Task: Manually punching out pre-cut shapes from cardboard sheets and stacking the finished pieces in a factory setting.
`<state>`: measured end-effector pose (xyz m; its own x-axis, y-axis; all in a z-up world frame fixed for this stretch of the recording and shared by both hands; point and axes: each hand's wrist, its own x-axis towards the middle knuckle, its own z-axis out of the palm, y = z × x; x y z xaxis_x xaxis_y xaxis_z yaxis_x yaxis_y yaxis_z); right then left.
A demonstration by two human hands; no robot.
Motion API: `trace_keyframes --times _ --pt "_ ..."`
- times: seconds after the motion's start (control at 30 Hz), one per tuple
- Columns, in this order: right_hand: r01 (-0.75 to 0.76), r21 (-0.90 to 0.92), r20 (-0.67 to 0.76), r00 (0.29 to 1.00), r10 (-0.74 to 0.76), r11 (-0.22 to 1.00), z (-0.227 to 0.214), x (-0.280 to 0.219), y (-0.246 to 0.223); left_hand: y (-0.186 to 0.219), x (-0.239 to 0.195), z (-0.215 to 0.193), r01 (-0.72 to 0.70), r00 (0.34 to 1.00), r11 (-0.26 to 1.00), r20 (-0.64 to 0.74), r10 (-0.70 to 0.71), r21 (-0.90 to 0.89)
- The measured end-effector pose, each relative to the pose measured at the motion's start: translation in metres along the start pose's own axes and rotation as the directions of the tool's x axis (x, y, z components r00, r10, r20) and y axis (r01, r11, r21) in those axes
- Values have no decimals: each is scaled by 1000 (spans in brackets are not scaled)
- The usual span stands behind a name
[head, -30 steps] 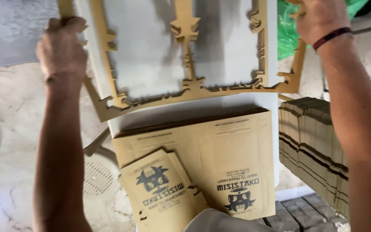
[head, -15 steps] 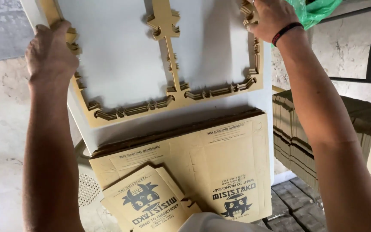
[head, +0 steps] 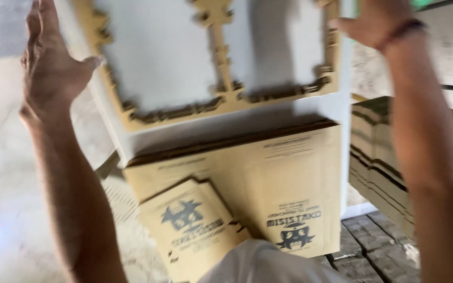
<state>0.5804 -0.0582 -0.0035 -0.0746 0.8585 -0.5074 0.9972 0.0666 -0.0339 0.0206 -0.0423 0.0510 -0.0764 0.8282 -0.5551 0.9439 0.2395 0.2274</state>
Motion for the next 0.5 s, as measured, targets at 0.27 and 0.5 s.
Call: trace_keyframes --times 0.27,0.5 --pt "266 -688 -245 791 -561 675 100 -97 -48 -43 -80 122 -609 718 685 -89 690 401" --pt "282 -573 -375 744 -553 769 132 -92 -38 -60 -62 160 -651 525 631 -350 776 422"
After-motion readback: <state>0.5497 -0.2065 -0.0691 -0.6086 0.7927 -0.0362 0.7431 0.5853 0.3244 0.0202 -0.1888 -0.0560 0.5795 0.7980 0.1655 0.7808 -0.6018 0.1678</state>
